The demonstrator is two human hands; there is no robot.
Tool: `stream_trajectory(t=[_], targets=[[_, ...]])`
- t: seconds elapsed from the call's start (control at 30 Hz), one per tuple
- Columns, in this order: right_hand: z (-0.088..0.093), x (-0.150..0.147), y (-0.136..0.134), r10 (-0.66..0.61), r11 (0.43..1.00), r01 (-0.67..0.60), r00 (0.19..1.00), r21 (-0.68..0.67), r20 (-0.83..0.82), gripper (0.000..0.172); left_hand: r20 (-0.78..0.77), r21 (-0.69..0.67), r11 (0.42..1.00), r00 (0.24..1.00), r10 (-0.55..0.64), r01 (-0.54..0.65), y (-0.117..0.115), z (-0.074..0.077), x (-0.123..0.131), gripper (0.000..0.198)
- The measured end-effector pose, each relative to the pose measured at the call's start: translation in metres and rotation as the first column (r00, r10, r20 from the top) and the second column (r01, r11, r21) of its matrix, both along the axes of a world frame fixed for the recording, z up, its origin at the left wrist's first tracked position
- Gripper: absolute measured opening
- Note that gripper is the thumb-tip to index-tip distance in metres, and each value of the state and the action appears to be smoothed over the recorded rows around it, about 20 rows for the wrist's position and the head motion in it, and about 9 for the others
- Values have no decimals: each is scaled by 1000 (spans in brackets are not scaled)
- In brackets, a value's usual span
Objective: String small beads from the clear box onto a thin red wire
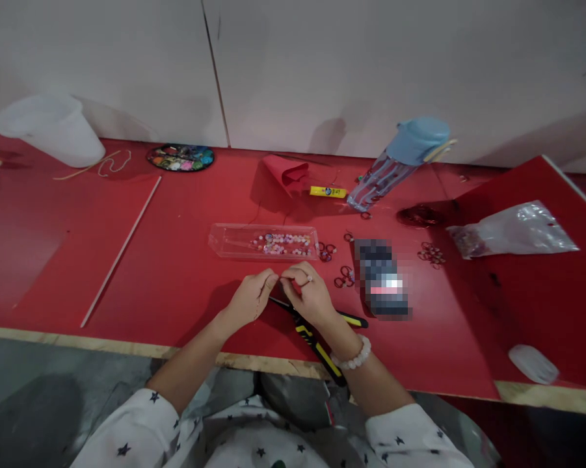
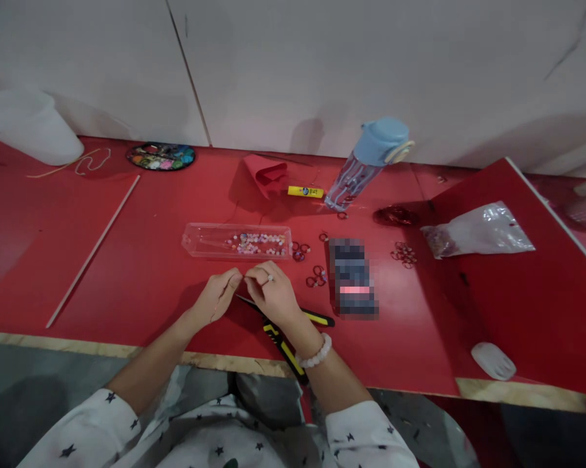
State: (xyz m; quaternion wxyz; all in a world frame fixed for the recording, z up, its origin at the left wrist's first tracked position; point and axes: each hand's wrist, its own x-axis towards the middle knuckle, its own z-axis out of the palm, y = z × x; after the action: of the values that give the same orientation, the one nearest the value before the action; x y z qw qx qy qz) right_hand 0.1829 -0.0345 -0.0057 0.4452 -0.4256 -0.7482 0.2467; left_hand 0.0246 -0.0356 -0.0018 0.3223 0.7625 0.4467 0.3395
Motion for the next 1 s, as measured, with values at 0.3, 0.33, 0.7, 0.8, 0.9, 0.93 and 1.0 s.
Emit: stream_trajectory(t=[0.3,0.33,0.7,0.8,0.9,0.93,1.0], targets=[[1,-5,-1,-71,983,43,986,-179,-154,6,-37,30,1000,999,2,-1,1,0,-2,39],[3,-4,0,-79,975,39,981,-218,-177,8,-48,33,999,999,5,-3,1,0,-2,38],[7,-6,-2,-152,765,-208,861,-610,-485,31,-93,101,995,996,14,-4,0,-4,-2,37],[7,-7,0,-168,680,-304,821,-667,-546,36,-83,116,993,997,-6,15,0,-5,-2,38],[7,-8,2,-164,614,-376,799,-694,-579,39,-71,123,992,997,-26,35,0,-5,-2,38],[6,-8,2,-170,607,-381,795,-697,-583,39,-70,124,991,997,-31,40,0,-6,-1,38],[6,-8,1,-202,630,-351,787,-693,-582,37,-72,128,991,997,-35,44,0,-6,-1,39]])
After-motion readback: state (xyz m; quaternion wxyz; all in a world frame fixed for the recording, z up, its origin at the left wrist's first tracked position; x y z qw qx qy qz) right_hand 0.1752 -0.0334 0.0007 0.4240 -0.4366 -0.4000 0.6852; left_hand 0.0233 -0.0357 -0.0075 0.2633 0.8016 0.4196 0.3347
